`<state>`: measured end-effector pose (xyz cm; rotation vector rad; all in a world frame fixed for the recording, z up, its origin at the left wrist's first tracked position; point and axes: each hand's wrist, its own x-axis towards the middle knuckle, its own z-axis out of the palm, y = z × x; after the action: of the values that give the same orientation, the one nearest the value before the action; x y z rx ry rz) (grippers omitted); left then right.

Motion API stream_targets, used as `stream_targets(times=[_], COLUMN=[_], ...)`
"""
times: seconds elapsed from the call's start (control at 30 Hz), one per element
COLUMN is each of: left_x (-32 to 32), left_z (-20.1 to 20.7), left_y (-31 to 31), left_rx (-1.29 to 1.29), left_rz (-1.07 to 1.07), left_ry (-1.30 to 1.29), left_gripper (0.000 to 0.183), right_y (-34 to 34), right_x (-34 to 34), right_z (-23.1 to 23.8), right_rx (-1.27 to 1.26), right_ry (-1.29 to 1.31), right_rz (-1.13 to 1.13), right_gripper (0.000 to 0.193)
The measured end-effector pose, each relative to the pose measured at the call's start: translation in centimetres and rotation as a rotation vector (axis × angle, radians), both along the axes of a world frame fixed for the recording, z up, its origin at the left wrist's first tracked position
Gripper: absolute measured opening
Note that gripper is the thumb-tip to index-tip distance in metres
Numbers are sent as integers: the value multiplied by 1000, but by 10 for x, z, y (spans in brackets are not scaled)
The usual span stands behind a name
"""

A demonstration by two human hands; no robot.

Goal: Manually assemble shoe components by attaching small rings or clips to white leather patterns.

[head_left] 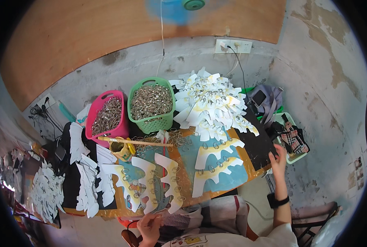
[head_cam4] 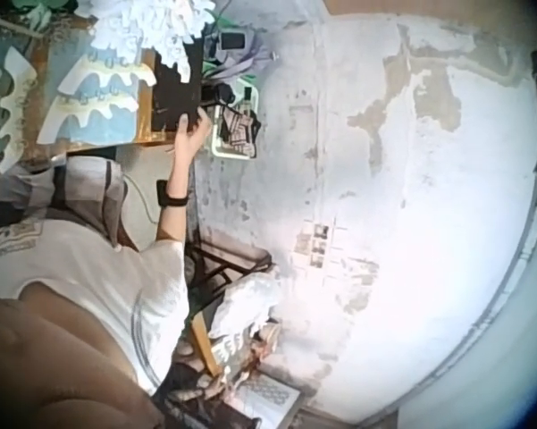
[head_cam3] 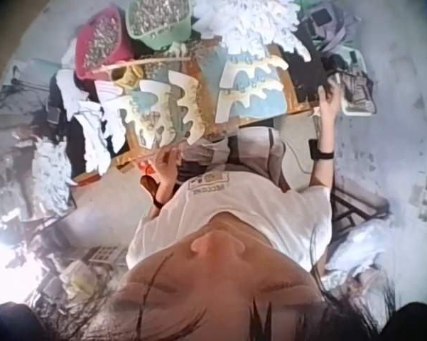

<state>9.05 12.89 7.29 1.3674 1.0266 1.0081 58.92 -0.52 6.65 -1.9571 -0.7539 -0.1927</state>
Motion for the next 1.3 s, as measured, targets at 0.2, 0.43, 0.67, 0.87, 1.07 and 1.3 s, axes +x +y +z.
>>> stream_targets(times=[0.2,0.43,0.67,0.87,1.07,1.3], left_x=[-41,-84,-86,-81,-89,-92], left_z=[-18,-73,-102,-94,-105,-101], left_y=[1,30,36,39,49,81], left_rx=[-29,-178,-177,-67,-91,-142], left_rz=[282,640,832,770,873,973], left_ry=[35,-35,-12,-42,-16,-53], left_gripper=[26,43,35,33,37,39], right_y=[-58,-38,-13,1,114,246], right_x=[-6,5,-24,-17,13,36], right_z=[-60,-96,-65,-39,24,71], right_rx=[66,-58,-126,-351,-124,-175], right_ry=[271,-76,-121,-204,-645,-519], right_rz=[-112,-209,-283,-435,-74,161], right_gripper=[59,76,74,62,37,36])
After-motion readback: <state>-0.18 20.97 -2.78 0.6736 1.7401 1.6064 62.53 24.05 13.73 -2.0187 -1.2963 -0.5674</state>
